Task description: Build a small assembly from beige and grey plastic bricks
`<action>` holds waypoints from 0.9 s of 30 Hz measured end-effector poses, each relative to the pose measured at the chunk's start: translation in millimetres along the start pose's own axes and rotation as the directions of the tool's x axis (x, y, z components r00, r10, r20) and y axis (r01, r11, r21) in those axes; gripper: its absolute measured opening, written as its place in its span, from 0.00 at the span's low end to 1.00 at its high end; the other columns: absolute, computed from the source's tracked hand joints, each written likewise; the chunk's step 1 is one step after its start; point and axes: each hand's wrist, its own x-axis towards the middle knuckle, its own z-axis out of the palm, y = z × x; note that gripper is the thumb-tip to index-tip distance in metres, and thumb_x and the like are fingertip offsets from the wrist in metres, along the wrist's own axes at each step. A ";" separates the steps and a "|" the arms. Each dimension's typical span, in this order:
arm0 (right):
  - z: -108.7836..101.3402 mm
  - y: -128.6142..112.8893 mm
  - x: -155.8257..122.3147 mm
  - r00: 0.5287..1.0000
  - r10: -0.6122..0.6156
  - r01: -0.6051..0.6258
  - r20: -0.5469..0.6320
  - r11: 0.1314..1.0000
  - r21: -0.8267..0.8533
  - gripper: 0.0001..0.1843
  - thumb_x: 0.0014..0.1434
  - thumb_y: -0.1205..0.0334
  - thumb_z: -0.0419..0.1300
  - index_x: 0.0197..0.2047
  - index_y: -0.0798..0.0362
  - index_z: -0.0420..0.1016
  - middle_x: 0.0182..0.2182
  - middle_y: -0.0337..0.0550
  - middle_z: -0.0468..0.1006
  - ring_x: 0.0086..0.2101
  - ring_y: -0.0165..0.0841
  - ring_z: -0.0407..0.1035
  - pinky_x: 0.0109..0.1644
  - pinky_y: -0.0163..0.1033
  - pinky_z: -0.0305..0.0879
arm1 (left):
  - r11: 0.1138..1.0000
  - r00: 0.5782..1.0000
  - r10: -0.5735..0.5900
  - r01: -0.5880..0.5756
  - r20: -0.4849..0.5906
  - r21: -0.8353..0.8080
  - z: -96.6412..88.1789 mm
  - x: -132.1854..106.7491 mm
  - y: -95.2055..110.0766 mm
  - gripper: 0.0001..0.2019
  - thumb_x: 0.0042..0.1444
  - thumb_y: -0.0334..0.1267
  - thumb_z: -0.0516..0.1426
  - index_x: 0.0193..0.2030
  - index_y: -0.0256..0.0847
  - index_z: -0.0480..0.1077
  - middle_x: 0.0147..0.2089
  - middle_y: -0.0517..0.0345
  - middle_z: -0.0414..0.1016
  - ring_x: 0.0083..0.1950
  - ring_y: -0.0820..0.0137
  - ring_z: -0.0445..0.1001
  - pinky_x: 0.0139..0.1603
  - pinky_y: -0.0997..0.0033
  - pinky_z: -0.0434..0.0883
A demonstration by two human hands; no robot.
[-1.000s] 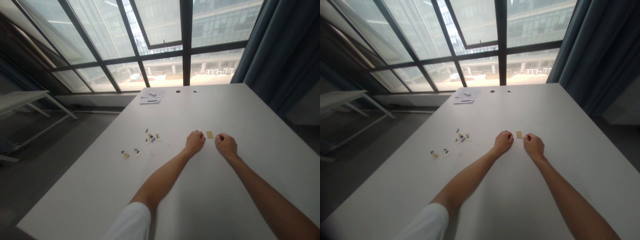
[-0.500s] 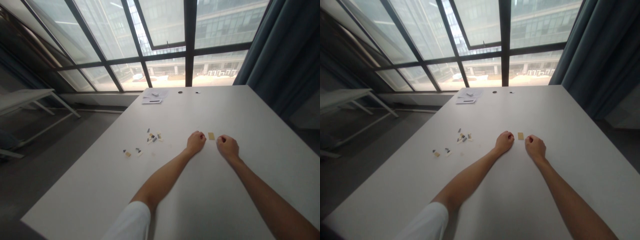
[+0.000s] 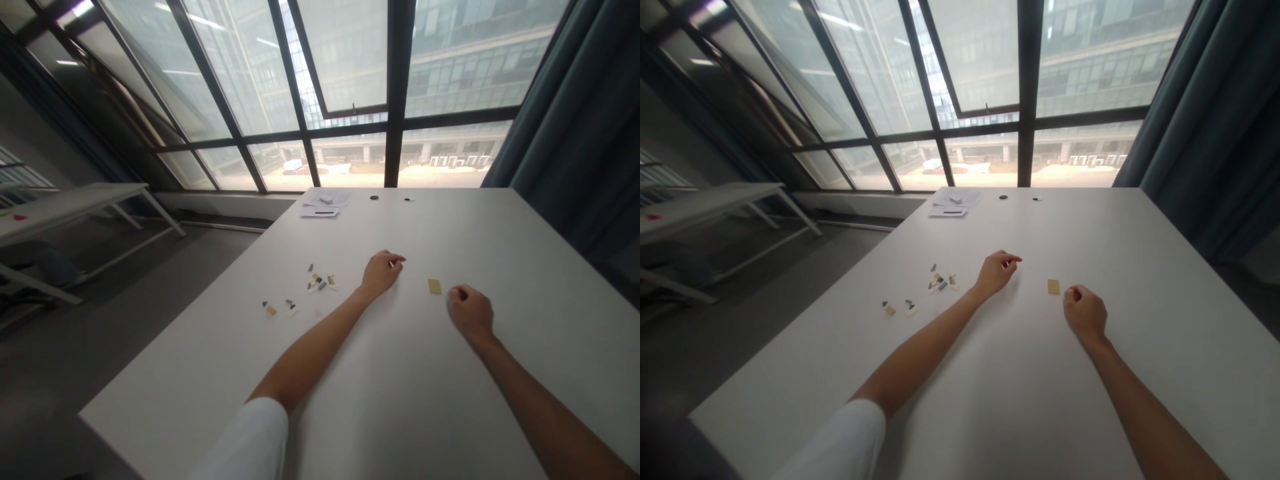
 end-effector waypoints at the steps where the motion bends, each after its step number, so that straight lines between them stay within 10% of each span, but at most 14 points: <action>1: -0.4 -0.5 -0.2 1.000 -0.011 0.011 -0.024 1.000 0.011 0.17 0.58 0.55 0.52 0.32 0.54 0.79 0.26 0.46 0.76 0.27 0.34 0.63 0.30 0.37 0.51 | 1.000 1.000 0.001 0.000 -0.012 0.026 -12.3 0.2 -5.4 0.15 0.60 0.33 0.54 0.45 0.43 0.82 0.37 0.58 0.77 0.35 0.73 0.73 0.46 0.74 0.70; 7: -2.0 -3.3 -5.3 0.950 -0.280 0.300 -0.140 0.942 0.153 0.17 0.59 0.55 0.50 0.33 0.54 0.78 0.28 0.46 0.78 0.28 0.35 0.68 0.35 0.37 0.61 | 0.964 0.993 -0.094 0.107 -0.065 0.242 -98.0 3.4 -61.1 0.15 0.60 0.33 0.54 0.48 0.42 0.81 0.40 0.57 0.79 0.37 0.72 0.73 0.48 0.74 0.70; 15: -0.6 -12.4 -20.8 0.742 -0.669 0.657 -0.045 0.713 0.246 0.14 0.62 0.59 0.52 0.32 0.52 0.77 0.30 0.45 0.81 0.31 0.35 0.73 0.41 0.38 0.68 | 0.879 0.954 -0.270 0.298 -0.127 0.372 -185.6 -8.2 -135.6 0.16 0.60 0.39 0.56 0.51 0.40 0.80 0.42 0.57 0.82 0.36 0.72 0.74 0.46 0.74 0.70; 19: -0.3 -14.2 -24.3 0.684 -0.728 0.710 -0.041 0.652 0.267 0.12 0.62 0.62 0.53 0.33 0.52 0.77 0.31 0.44 0.81 0.32 0.34 0.76 0.42 0.38 0.69 | 0.845 0.942 -0.315 0.333 -0.115 0.418 -192.2 -17.9 -146.9 0.17 0.60 0.42 0.57 0.52 0.41 0.79 0.44 0.57 0.82 0.39 0.71 0.75 0.48 0.75 0.70; 27: -0.9 -12.2 -23.2 0.717 -0.697 0.677 -0.026 0.686 0.266 0.12 0.61 0.61 0.53 0.34 0.51 0.78 0.33 0.45 0.83 0.35 0.37 0.77 0.46 0.41 0.72 | 0.763 0.920 -0.377 0.244 0.106 0.598 -152.1 -21.9 -141.9 0.18 0.56 0.52 0.60 0.48 0.45 0.80 0.47 0.55 0.82 0.47 0.64 0.77 0.50 0.72 0.70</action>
